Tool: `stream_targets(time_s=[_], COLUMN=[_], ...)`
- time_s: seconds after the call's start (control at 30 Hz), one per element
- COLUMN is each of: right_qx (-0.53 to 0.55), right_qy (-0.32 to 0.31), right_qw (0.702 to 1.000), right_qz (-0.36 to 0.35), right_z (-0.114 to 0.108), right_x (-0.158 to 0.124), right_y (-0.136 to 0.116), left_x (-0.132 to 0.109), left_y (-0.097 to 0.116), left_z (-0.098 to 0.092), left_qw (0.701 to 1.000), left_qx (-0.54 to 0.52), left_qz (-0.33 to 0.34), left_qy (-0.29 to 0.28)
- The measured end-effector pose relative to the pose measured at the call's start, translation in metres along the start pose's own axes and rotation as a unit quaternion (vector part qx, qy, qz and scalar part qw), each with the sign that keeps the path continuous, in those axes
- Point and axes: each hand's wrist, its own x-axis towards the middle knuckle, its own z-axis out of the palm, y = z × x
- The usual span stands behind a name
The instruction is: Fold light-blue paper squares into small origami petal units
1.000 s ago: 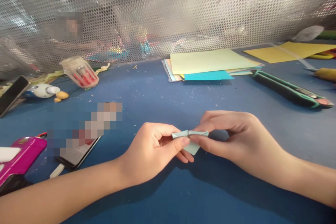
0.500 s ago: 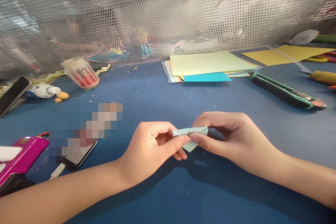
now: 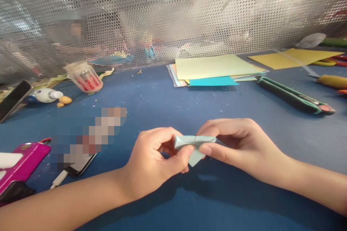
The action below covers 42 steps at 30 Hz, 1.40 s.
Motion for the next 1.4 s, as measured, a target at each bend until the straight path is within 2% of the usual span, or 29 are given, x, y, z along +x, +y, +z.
stream_targets(time_s=[0.3,0.43,0.6,0.8,0.93,1.17,1.3,1.4], right_qx=[0.038,0.06,0.031,0.028,0.041,0.115,0.146,0.163], right_qy=[-0.001,-0.005,0.015,-0.009,-0.012,-0.003,-0.018,-0.024], right_qw=[0.997,0.996,0.997,0.997,0.996,0.99,0.986,0.984], right_qz=[0.065,0.067,0.065,0.076,0.073,0.084,0.075,0.074], right_z=[0.004,0.002,-0.001,0.004,0.006,-0.001,-0.002,-0.002], right_x=[-0.003,-0.003,0.0,-0.004,-0.004,0.002,0.006,0.007], right_y=[-0.002,-0.001,0.001,-0.002,-0.002,-0.003,-0.003,-0.003], left_x=[0.002,0.003,0.006,0.002,-0.001,0.009,0.013,0.014], left_y=[0.004,0.002,0.002,0.004,0.001,0.0,-0.001,-0.001], left_z=[0.004,0.003,0.0,-0.002,-0.003,-0.004,-0.002,-0.001], left_qw=[0.997,0.999,0.999,0.996,0.992,0.998,0.99,0.986], left_qx=[0.068,0.029,-0.002,0.066,0.102,-0.037,-0.11,-0.145], left_qz=[0.02,-0.005,-0.02,0.045,0.068,-0.053,-0.062,-0.048], left_qy=[0.002,-0.024,-0.035,-0.051,-0.037,0.013,0.064,0.073])
